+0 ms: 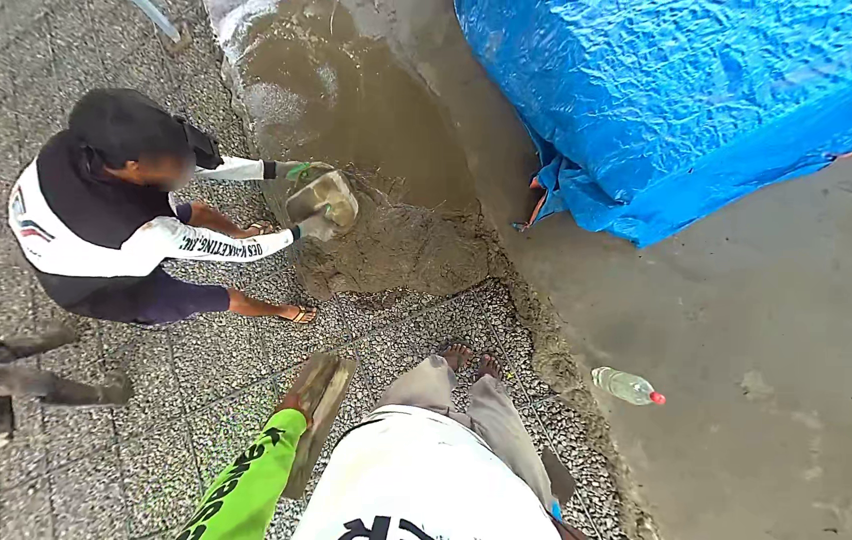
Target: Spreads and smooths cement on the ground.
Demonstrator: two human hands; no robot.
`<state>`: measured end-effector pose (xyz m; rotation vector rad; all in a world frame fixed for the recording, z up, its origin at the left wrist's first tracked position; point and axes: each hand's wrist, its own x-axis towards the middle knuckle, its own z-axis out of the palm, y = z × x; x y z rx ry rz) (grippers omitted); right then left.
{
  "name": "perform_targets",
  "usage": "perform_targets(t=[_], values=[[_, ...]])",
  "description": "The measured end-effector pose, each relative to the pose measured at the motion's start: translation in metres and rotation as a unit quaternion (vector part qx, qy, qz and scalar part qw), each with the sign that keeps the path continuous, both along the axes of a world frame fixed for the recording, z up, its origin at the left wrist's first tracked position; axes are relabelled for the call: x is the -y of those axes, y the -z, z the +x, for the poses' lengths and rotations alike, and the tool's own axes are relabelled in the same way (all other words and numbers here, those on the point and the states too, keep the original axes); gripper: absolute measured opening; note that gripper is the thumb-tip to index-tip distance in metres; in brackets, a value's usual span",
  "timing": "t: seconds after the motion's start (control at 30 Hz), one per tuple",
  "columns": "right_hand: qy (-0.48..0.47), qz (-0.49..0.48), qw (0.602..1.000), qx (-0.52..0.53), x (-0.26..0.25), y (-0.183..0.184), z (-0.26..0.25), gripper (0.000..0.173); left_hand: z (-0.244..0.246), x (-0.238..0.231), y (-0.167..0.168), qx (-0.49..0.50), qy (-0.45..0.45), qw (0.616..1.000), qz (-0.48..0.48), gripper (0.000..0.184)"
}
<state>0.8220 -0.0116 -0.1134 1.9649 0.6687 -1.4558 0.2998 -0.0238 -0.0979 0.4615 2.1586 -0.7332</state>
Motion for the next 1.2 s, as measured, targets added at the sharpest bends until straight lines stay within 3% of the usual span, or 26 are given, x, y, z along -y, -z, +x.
perform_targets(t=[0.07, 0.1, 0.17, 0.27, 0.47, 0.53, 0.67, 0.77, 0.83, 0.93, 1.03, 1.2], values=[[0.047, 0.058, 0.997, 0.036, 0.016, 0.047, 0.037, 0.038, 0.03, 0.015, -0.026, 0.005, -0.018, 0.999, 0.041, 0.071], [0.05, 0.085, 0.994, 0.041, 0.027, 0.079, 0.061, 0.038, 0.038, 0.016, -0.034, 0.038, -0.038, 0.999, 0.004, 0.07], [0.037, 0.09, 0.995, 0.037, 0.022, 0.105, 0.094, 0.043, 0.049, 0.037, 0.002, -0.023, -0.051, 0.998, -0.006, 0.071], [0.044, 0.088, 0.994, 0.05, -0.01, 0.102, 0.116, 0.043, 0.07, 0.046, 0.017, -0.008, -0.052, 0.998, -0.046, 0.075], [0.002, 0.083, 0.996, 0.02, -0.04, 0.107, 0.145, 0.043, 0.12, 0.049, 0.002, 0.002, -0.109, 0.994, 0.03, 0.07], [-0.022, 0.078, 0.997, 0.013, -0.046, 0.108, 0.148, 0.04, 0.123, 0.061, 0.016, -0.041, -0.13, 0.99, 0.046, 0.076], [-0.059, 0.103, 0.993, -0.001, -0.05, 0.114, 0.155, 0.038, 0.132, 0.069, 0.003, -0.04, -0.169, 0.984, 0.04, 0.082], [-0.079, 0.03, 0.996, -0.031, -0.078, 0.099, 0.155, 0.04, 0.144, 0.082, 0.007, -0.053, -0.192, 0.979, 0.046, 0.079], [-0.067, 0.104, 0.992, -0.017, -0.071, 0.117, 0.163, 0.034, 0.152, 0.093, 0.01, -0.055, -0.204, 0.976, 0.048, 0.079], [-0.083, 0.052, 0.995, -0.029, -0.09, 0.12, 0.167, 0.035, 0.164, 0.11, 0.013, -0.049, -0.218, 0.974, 0.043, 0.081], [-0.09, 0.105, 0.99, -0.007, -0.095, 0.116, 0.162, 0.03, 0.168, 0.126, 0.012, -0.037, -0.232, 0.972, 0.034, 0.077], [-0.099, 0.112, 0.989, 0.001, -0.106, 0.115, 0.152, 0.029, 0.166, 0.145, 0.014, -0.038, -0.259, 0.964, 0.04, 0.074]])
